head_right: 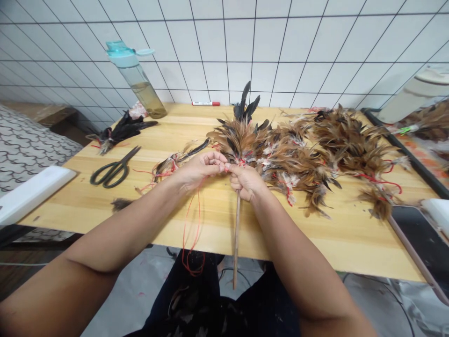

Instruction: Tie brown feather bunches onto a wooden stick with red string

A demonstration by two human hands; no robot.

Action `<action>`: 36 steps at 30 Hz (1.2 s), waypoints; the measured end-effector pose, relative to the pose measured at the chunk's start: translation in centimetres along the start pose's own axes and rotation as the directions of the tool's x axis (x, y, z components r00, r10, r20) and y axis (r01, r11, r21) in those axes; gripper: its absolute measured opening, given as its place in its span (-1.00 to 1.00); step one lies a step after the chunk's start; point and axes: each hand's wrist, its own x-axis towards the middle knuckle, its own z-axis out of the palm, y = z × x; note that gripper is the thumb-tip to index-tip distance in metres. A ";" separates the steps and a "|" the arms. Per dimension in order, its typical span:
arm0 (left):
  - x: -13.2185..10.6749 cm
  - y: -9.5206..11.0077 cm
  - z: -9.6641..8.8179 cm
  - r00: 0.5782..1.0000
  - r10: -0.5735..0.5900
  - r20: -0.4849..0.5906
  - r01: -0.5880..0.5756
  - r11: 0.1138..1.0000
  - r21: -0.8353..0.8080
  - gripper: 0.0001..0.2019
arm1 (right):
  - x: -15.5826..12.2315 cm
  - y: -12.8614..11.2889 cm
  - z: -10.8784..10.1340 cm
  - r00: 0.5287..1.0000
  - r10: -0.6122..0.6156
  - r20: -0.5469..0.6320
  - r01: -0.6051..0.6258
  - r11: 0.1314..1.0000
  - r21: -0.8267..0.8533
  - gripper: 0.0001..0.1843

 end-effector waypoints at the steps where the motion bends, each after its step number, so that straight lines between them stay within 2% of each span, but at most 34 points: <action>1: 0.0 0.0 0.1 1.000 0.020 -0.008 -0.020 1.000 0.020 -0.75 | 0.0 0.0 0.0 1.000 0.003 -0.001 -0.003 1.000 -0.001 -0.72; 8: 0.0 0.0 0.7 0.985 0.168 -0.044 -0.149 0.947 0.285 -0.83 | 0.2 0.1 -0.2 1.000 -0.005 -0.004 0.005 1.000 0.029 -0.71; 13: 0.0 -0.3 0.8 0.964 0.262 -0.048 -0.226 0.900 0.373 -0.83 | 0.3 0.2 -0.3 1.000 0.001 0.020 -0.002 0.999 0.039 -0.69; 17: -0.2 -0.4 1.0 0.955 0.295 -0.033 -0.256 0.875 0.411 -0.87 | 0.2 0.2 -0.3 0.999 0.008 0.031 -0.009 1.000 0.028 -0.68; 23: -0.2 -0.6 1.1 0.958 0.278 -0.074 -0.224 0.882 0.415 -0.91 | 0.4 0.2 -0.5 0.997 0.026 0.069 -0.024 0.999 -0.024 -0.71; 27: 0.0 -0.6 0.6 0.956 0.288 -0.057 -0.245 0.889 0.385 -0.93 | 0.4 0.2 -0.5 0.996 0.004 0.094 0.000 0.999 -0.036 -0.69; 36: -0.4 0.7 0.5 0.984 0.161 0.076 -0.178 0.911 0.373 -0.88 | 0.2 -0.1 -0.2 0.999 -0.014 -0.032 0.015 1.000 0.020 -0.68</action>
